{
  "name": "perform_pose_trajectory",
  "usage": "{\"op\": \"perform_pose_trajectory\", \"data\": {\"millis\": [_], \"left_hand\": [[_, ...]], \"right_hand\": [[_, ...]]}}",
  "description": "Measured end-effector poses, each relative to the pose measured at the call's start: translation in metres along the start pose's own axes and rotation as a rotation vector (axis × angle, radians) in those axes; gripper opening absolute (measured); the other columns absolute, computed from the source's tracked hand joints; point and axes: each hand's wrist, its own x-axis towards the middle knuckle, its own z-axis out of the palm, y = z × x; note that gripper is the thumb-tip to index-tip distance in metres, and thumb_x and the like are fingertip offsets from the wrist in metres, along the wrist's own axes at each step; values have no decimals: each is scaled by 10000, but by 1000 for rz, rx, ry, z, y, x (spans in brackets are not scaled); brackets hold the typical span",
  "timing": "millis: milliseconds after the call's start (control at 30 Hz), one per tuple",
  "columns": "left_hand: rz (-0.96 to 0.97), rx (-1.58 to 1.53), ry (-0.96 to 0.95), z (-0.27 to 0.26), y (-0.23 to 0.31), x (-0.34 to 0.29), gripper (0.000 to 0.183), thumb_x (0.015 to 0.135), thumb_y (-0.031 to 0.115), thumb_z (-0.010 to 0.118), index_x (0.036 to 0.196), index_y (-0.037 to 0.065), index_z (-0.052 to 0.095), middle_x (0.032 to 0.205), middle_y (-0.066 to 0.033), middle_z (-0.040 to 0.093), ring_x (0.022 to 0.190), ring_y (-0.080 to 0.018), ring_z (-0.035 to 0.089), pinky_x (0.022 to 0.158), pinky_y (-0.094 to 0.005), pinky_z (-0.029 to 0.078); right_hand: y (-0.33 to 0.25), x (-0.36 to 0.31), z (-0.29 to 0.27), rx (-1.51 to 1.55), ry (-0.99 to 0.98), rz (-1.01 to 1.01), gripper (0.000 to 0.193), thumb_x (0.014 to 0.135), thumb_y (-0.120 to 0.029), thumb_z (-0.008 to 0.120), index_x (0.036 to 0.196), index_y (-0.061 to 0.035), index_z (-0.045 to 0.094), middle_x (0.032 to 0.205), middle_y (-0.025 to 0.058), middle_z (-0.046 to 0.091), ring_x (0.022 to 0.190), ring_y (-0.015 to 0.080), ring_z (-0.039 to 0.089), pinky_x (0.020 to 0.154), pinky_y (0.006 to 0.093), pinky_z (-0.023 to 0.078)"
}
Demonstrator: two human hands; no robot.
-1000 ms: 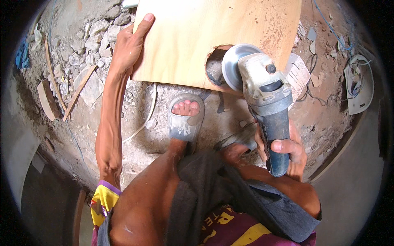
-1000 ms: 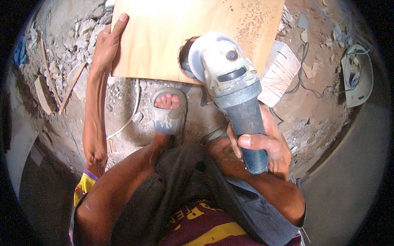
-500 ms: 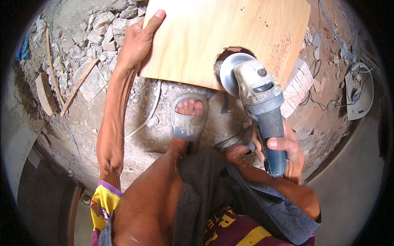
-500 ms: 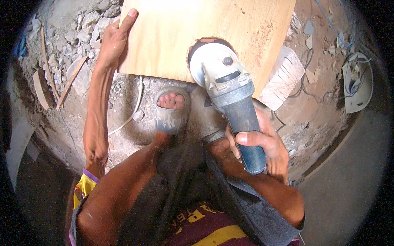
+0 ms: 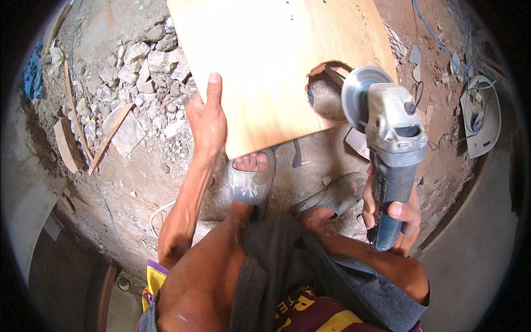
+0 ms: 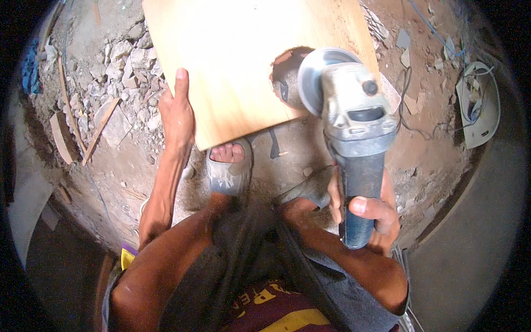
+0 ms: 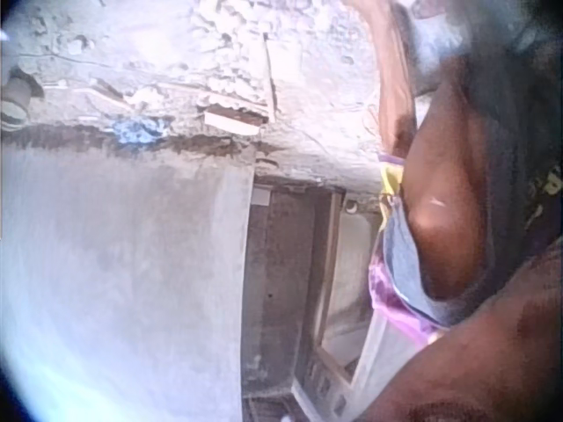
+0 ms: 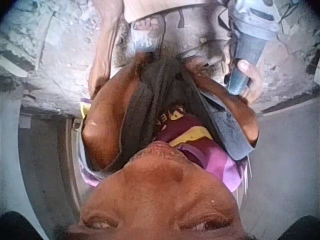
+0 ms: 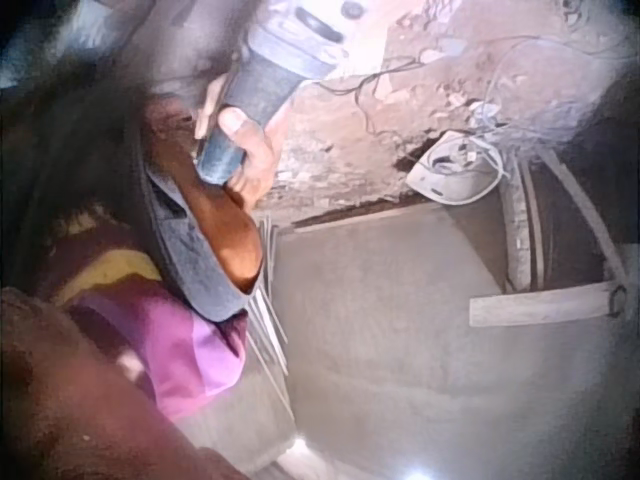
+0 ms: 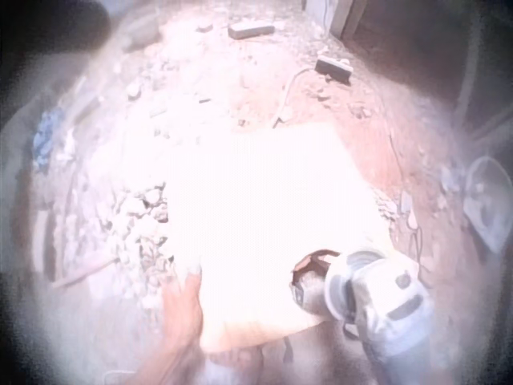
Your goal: The person uses an angle grinder to cut a circular hole in a rectangular piece of plywood. They hold the wood steady with one hand while operating the tool with the other, then lift the finished piece and walk to a tiled area to hand it to another person.
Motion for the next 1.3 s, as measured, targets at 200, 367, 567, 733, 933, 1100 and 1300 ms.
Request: {"op": "perform_pose_trajectory", "data": {"millis": [200, 367, 567, 733, 933, 1100, 1300], "left_hand": [[30, -134, 87, 22, -12, -33, 715, 1119, 556, 605, 1231, -143, 706, 1129, -214, 768, 1005, -217, 698, 920, -383, 556], [0, -154, 92, 26, -14, -33, 715, 1112, 565, 618, 1221, -135, 709, 1112, -205, 771, 999, -220, 706, 905, -372, 565], [-13, -134, 118, 29, -15, -34, 720, 1109, 573, 618, 1208, -135, 709, 1066, -205, 773, 960, -221, 708, 879, -385, 570], [0, -116, 118, 26, -16, -33, 756, 1097, 604, 617, 1213, -138, 705, 1089, -213, 767, 988, -235, 705, 898, -400, 565], [-12, -118, 124, 26, -13, -33, 747, 1096, 595, 627, 1247, -133, 704, 1133, -220, 762, 1031, -236, 697, 925, -400, 558], [-38, -116, 129, 26, -14, -33, 712, 1100, 561, 642, 1267, -128, 708, 1160, -206, 762, 1047, -228, 689, 946, -389, 549], [-45, -109, 135, 25, -13, -33, 702, 1102, 554, 644, 1258, -126, 715, 1151, -202, 766, 1043, -223, 689, 947, -380, 546]], "right_hand": [[2, 2, -5, 36, -27, -20, 887, 739, -323, 850, 1402, 131, 475, 786, 184, 615, 524, 246, 599, 507, 324, 539], [5, 10, -2, 3, -21, 56, 818, 735, -297, 831, 1375, 107, 521, 804, 181, 632, 554, 244, 609, 504, 334, 510], [5, 24, -12, -78, -129, 137, 765, 766, -355, 816, 1344, 70, 549, 801, 171, 640, 610, 219, 631, 568, 315, 489], [7, 34, -15, -45, -134, 154, 770, 775, -353, 813, 1360, 70, 545, 800, 174, 643, 576, 230, 636, 533, 330, 506], [7, 44, -18, 12, -125, 166, 767, 783, -331, 816, 1370, 76, 535, 804, 186, 649, 559, 246, 644, 520, 344, 531], [8, 49, -20, 48, -122, 167, 773, 791, -331, 820, 1375, 81, 523, 797, 193, 651, 554, 254, 641, 514, 346, 533], [7, 53, -20, 75, -125, 175, 776, 794, -333, 824, 1376, 81, 520, 786, 198, 648, 554, 253, 639, 518, 342, 530]]}}
